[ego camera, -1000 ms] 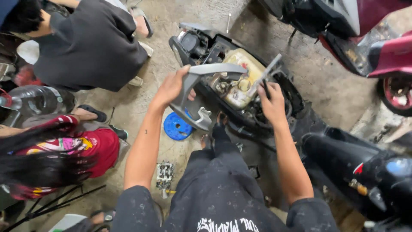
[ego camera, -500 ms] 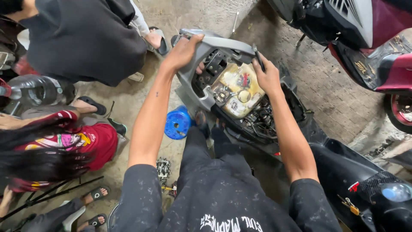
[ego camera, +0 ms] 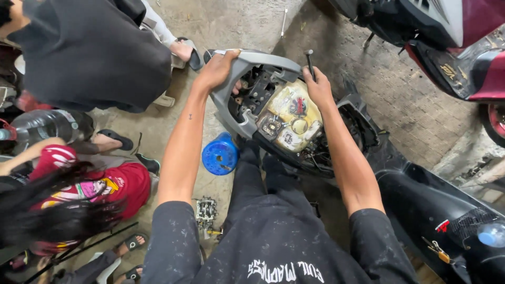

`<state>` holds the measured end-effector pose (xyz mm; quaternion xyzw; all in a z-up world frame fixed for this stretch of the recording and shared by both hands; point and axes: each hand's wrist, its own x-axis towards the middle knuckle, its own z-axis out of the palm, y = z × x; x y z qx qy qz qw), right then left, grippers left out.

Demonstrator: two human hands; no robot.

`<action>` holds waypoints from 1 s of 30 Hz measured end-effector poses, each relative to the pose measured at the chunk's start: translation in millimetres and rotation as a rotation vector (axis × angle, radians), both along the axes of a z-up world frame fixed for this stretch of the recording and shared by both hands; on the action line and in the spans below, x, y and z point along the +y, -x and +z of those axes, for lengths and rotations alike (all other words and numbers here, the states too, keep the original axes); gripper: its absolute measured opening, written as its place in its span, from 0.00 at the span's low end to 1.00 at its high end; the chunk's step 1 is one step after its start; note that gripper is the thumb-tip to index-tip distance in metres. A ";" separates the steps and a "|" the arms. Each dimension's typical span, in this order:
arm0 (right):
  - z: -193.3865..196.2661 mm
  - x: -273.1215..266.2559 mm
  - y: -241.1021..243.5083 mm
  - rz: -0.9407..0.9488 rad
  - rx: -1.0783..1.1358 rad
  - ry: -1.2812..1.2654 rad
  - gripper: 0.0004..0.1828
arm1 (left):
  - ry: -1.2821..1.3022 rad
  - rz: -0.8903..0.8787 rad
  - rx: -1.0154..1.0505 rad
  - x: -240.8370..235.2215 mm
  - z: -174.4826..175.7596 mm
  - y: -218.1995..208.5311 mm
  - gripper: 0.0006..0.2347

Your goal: The person places a silver plastic body panel onto the front of a scooter and secures it using a T-handle wrench. They tighten several fasteners on the panel and the surrounding area while standing in a workshop.

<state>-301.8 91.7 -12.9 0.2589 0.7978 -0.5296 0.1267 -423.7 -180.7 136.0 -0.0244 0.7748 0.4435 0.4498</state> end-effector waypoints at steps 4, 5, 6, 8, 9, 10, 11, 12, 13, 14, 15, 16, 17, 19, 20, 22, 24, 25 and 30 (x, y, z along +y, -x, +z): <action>-9.8 -5.5 12.4 -0.004 0.030 0.084 0.29 | 0.017 0.013 -0.018 -6.4 -8.9 13.5 0.25; 0.5 -10.9 12.8 0.006 -0.051 0.107 0.31 | 0.001 0.024 -0.037 -8.2 -13.6 16.0 0.25; 10.5 -16.1 13.1 0.015 -0.133 0.130 0.34 | -0.015 0.035 -0.056 -9.8 -18.7 18.4 0.26; -13.9 -17.8 10.5 -0.009 -0.055 0.065 0.27 | 0.053 0.017 0.040 -6.8 -8.8 10.1 0.30; -25.8 -17.9 10.8 -0.034 0.035 -0.004 0.21 | 0.117 -0.004 0.149 -4.5 -3.5 7.7 0.34; -25.7 -18.9 11.4 -0.036 0.031 -0.004 0.21 | 0.117 -0.006 0.145 -4.6 -6.9 11.0 0.34; -25.7 -20.9 11.3 -0.050 0.042 0.013 0.21 | 0.124 0.013 0.142 -6.0 -9.8 12.8 0.33; -25.4 -23.0 11.0 -0.064 0.053 0.029 0.21 | 0.130 0.032 0.139 -7.3 -12.6 14.3 0.32; -23.8 -23.9 12.2 -0.069 0.049 0.028 0.21 | 0.129 0.028 0.135 -9.5 -16.7 16.3 0.32; -21.9 -24.9 13.1 -0.063 0.053 0.024 0.21 | 0.126 0.040 0.147 -11.8 -20.5 17.8 0.32; -19.5 -25.2 14.4 -0.055 0.058 0.018 0.22 | 0.121 0.055 0.161 -13.8 -23.8 19.0 0.31; -19.0 -25.7 14.9 -0.057 0.057 0.017 0.22 | 0.119 0.052 0.160 -16.0 -31.5 22.2 0.31; -18.7 -26.9 15.2 -0.052 0.051 0.022 0.23 | 0.133 0.065 0.200 -19.1 -39.3 24.4 0.31; -10.5 -30.4 20.5 -0.046 0.044 0.027 0.23 | 0.147 0.079 0.240 -33.2 -80.9 39.4 0.31; -2.6 -32.4 25.6 -0.024 -0.040 0.050 0.27 | 0.174 0.047 0.284 -44.0 -114.8 52.3 0.29; 2.8 -33.4 29.1 -0.002 -0.130 0.070 0.30 | 0.198 0.014 0.323 -51.0 -146.1 63.2 0.31; -1.7 -35.6 29.2 0.005 -0.088 0.047 0.28 | 0.259 0.001 0.370 -48.6 -138.0 61.8 0.32; -5.0 -35.9 28.9 0.006 -0.087 0.045 0.28 | 0.258 0.002 0.371 -48.0 -140.0 62.7 0.32; -19.7 -36.5 25.4 -0.036 -0.058 0.059 0.29 | 0.295 0.023 0.446 -46.3 -153.8 65.0 0.33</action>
